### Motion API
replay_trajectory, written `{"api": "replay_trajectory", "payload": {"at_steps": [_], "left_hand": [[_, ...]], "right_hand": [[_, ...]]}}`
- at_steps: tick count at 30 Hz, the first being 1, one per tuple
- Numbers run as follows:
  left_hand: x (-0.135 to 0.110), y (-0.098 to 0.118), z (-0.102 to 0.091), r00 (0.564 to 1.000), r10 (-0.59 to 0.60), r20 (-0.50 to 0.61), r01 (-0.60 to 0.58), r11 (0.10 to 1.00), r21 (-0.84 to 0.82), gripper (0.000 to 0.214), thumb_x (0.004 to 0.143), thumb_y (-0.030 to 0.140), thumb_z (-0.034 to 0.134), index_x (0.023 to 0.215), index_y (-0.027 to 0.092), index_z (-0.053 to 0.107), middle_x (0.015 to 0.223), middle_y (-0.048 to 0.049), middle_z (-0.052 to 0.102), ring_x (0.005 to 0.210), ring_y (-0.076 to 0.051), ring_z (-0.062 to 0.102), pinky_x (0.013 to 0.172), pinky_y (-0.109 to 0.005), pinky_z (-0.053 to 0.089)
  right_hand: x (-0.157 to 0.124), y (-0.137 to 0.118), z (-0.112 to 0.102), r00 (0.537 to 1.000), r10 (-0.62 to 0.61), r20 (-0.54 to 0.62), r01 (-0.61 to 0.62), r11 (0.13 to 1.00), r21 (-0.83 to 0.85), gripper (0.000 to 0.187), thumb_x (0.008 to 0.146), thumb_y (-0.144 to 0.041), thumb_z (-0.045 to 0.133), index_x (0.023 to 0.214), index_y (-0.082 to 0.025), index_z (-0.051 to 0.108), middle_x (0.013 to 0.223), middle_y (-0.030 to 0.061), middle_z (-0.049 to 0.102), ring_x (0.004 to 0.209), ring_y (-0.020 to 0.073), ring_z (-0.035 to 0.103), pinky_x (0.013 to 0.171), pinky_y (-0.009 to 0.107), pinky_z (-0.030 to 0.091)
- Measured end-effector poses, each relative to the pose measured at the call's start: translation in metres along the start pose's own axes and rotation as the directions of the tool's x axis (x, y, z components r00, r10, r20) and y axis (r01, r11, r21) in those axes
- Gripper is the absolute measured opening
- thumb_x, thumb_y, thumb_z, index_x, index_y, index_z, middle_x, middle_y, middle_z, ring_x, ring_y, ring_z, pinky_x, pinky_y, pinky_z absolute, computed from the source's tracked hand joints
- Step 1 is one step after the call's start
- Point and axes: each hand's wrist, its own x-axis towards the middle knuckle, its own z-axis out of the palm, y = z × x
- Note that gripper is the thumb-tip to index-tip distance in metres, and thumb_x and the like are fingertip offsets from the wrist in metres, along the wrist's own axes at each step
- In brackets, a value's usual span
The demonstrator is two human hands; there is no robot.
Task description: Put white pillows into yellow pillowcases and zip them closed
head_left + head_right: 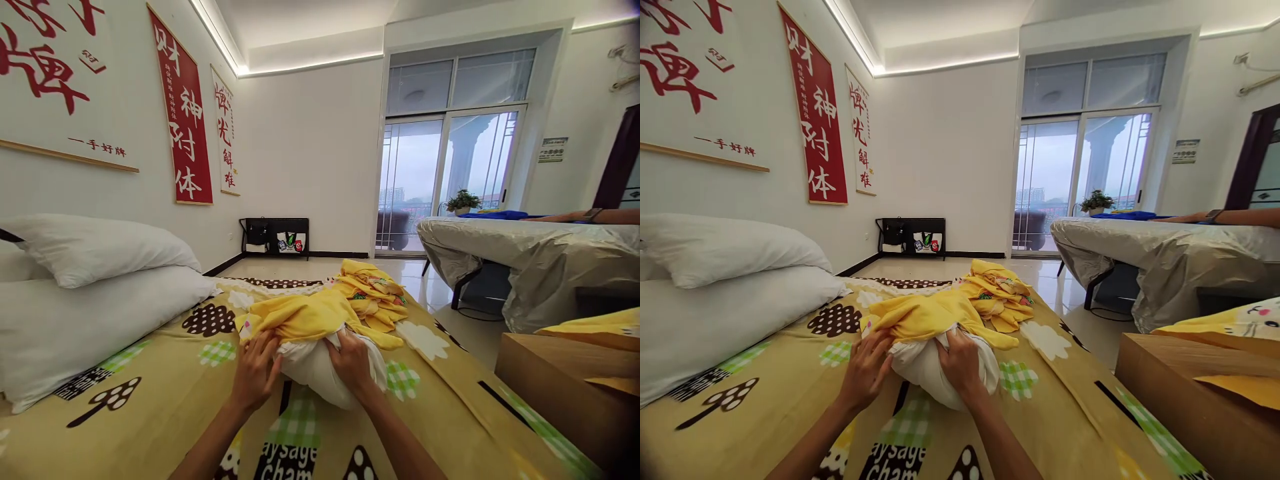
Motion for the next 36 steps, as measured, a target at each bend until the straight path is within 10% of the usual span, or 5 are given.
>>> {"api": "replay_trajectory", "payload": {"at_steps": [7,11,17,25,36], "left_hand": [[0.006,-0.042,-0.011,0.991,-0.128,-0.025,0.129,0.991,0.043,0.048,0.096,0.027,0.030,0.144,0.030,0.033,0.157,-0.0085,0.014,0.138,-0.028,0.029,0.100,-0.041,0.028],[0.038,-0.043,0.003,0.980,-0.182,0.082,0.180,0.983,0.033,0.043,0.092,0.029,0.043,0.134,0.031,0.048,0.147,-0.0118,0.037,0.125,-0.031,0.045,0.096,-0.046,0.034],[0.026,0.015,0.003,0.937,-0.226,-0.267,0.190,0.969,-0.155,0.025,0.089,0.017,0.041,0.103,0.019,0.061,0.103,-0.0117,0.060,0.101,-0.024,0.055,0.087,-0.041,0.042],[0.019,0.080,0.006,0.971,-0.201,0.131,0.221,0.962,-0.162,0.028,0.076,0.015,0.054,0.103,0.019,0.057,0.100,-0.0071,0.061,0.094,-0.025,0.055,0.080,-0.037,0.044],[0.041,0.088,0.019,0.939,-0.272,-0.210,0.234,0.954,-0.187,0.025,0.070,-0.003,0.041,0.068,0.019,0.051,0.068,-0.0003,0.058,0.067,-0.018,0.053,0.065,-0.029,0.037]], "right_hand": [[0.015,-0.020,-0.065,0.957,-0.192,0.216,0.188,0.981,0.036,0.027,0.089,-0.038,0.048,0.070,-0.020,0.055,0.073,0.0038,0.063,0.068,0.0170,0.055,0.061,0.025,0.033],[0.016,-0.016,-0.063,0.932,-0.051,0.358,0.093,0.991,-0.101,0.025,0.089,-0.039,0.049,0.076,-0.020,0.059,0.082,0.0062,0.064,0.078,0.0193,0.058,0.067,0.027,0.035],[0.003,0.027,-0.040,0.910,0.161,0.381,-0.088,0.975,-0.202,0.029,0.092,-0.039,0.045,0.082,-0.018,0.063,0.082,0.0078,0.067,0.078,0.0212,0.062,0.065,0.027,0.037],[-0.022,0.016,-0.044,0.922,0.131,0.364,-0.068,0.981,-0.181,0.040,0.095,-0.046,0.036,0.099,-0.017,0.063,0.101,0.0109,0.065,0.095,0.0227,0.060,0.081,0.031,0.042],[-0.084,0.000,-0.041,0.910,-0.366,0.192,0.412,0.843,-0.345,0.062,0.082,-0.040,0.059,0.140,-0.035,0.039,0.141,0.0073,0.047,0.126,0.0364,0.043,0.096,0.051,0.031]]}}
